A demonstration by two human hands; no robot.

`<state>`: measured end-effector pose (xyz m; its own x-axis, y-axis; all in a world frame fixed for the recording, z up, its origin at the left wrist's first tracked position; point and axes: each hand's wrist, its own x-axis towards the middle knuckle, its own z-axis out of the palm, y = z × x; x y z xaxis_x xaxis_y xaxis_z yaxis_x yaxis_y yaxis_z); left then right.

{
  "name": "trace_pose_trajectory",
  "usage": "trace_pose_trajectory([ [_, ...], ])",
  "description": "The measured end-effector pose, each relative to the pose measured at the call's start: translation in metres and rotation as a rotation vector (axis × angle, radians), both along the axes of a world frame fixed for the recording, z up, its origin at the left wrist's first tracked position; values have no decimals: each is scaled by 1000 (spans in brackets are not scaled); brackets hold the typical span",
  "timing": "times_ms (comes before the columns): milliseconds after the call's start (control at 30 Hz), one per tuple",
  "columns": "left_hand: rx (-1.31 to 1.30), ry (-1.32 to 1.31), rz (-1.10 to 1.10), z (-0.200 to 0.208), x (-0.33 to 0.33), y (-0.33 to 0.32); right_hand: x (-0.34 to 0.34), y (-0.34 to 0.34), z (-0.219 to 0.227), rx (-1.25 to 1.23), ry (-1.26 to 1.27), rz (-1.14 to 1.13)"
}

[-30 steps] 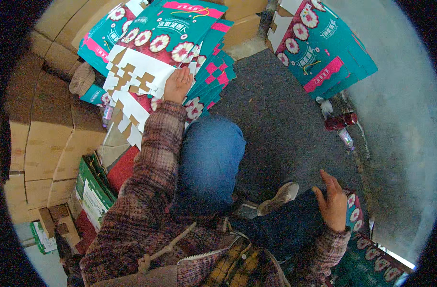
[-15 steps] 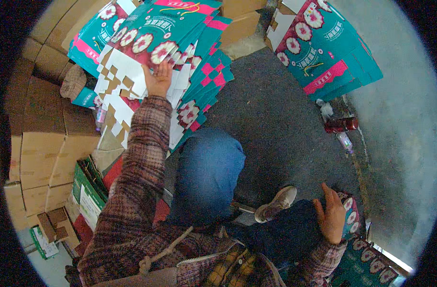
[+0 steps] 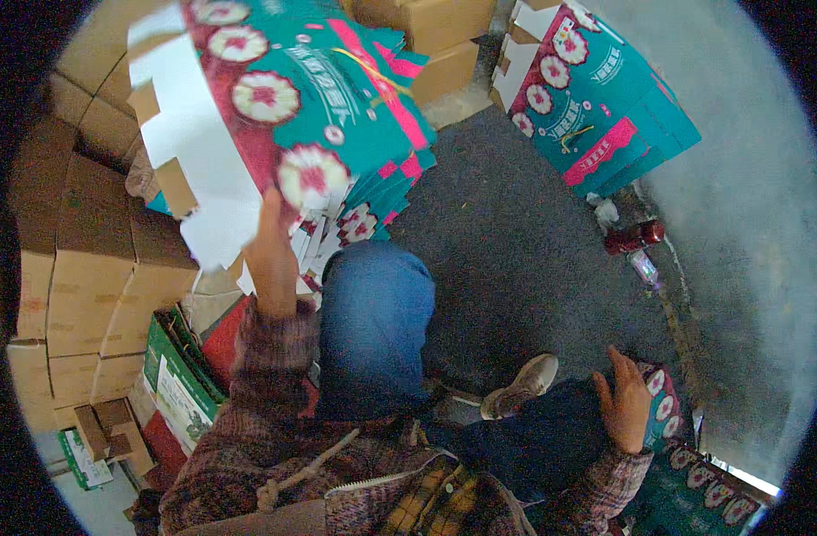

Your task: Folding and stacking cardboard product boxes in a factory setting.

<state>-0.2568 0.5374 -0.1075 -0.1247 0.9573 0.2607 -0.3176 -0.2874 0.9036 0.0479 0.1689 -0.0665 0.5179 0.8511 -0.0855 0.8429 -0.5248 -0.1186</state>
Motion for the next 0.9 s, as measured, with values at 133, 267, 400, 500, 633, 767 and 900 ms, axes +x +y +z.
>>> trace_pose_trajectory([
  [133,166,420,-36,16,-10,-64,-3,-13,9,36,29,-52],
  [267,180,625,-90,54,-3,-65,2,-23,7,186,-13,-36],
  [400,304,538,-380,76,56,-27,2,-23,20,463,-102,10],
  [500,410,483,-613,66,103,-5,-3,-28,45,637,-217,-13],
  [633,369,581,-906,23,131,-12,-7,-32,90,690,-374,-79],
  [767,283,478,-1089,25,136,-6,28,-11,98,540,-370,44],
  [900,290,472,-1157,30,128,2,51,14,106,366,223,113],
])
